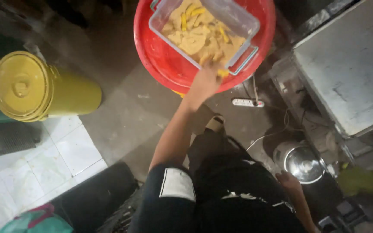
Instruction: Rolling dough and adding filling to prepare pastries.
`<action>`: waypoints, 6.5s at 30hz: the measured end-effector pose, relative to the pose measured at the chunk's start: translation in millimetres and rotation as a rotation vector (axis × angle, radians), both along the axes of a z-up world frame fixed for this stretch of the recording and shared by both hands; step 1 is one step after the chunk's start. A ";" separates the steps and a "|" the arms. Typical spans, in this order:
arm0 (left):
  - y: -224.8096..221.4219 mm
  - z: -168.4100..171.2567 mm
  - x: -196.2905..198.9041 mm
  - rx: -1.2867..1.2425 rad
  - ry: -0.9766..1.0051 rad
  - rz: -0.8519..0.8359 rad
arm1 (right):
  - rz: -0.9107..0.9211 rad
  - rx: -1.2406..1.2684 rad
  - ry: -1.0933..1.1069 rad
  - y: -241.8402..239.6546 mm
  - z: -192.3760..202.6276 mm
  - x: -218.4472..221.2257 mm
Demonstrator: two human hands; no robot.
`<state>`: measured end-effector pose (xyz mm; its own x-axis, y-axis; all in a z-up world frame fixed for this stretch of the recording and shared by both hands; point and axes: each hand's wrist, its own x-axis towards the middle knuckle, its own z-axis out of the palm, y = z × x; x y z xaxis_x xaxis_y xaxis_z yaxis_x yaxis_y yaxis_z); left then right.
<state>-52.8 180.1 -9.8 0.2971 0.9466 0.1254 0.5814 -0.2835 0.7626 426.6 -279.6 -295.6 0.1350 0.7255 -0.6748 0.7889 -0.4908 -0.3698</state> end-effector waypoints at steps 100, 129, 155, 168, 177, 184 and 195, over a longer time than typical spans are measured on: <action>-362.8 154.2 598.7 -0.860 -0.801 -0.673 | -0.962 1.051 0.544 -44.1 453.1 193.1; -393.1 199.8 577.5 -0.480 -0.274 -0.887 | -0.043 0.250 -0.341 -123.6 371.8 453.2; -358.0 171.8 590.7 -0.855 -0.577 -0.775 | -0.931 1.151 0.839 -94.2 491.2 273.3; -219.8 190.6 548.5 -0.995 -0.700 -1.059 | -0.972 1.063 0.307 71.9 529.0 175.9; -110.4 166.1 524.0 -1.040 -0.586 -1.194 | -1.190 1.034 0.498 148.5 478.7 129.2; -58.6 178.9 518.3 -1.602 -0.645 -1.328 | -0.897 1.150 0.552 163.3 501.8 121.4; -60.7 164.8 559.0 -1.134 -0.445 -1.504 | -1.033 1.328 0.739 170.4 467.3 131.6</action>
<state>506.2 119.3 154.9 0.9430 -0.3324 0.0164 0.1133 0.3670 0.9233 558.2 -109.3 171.7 0.7982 0.5963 0.0852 -0.0876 0.2549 -0.9630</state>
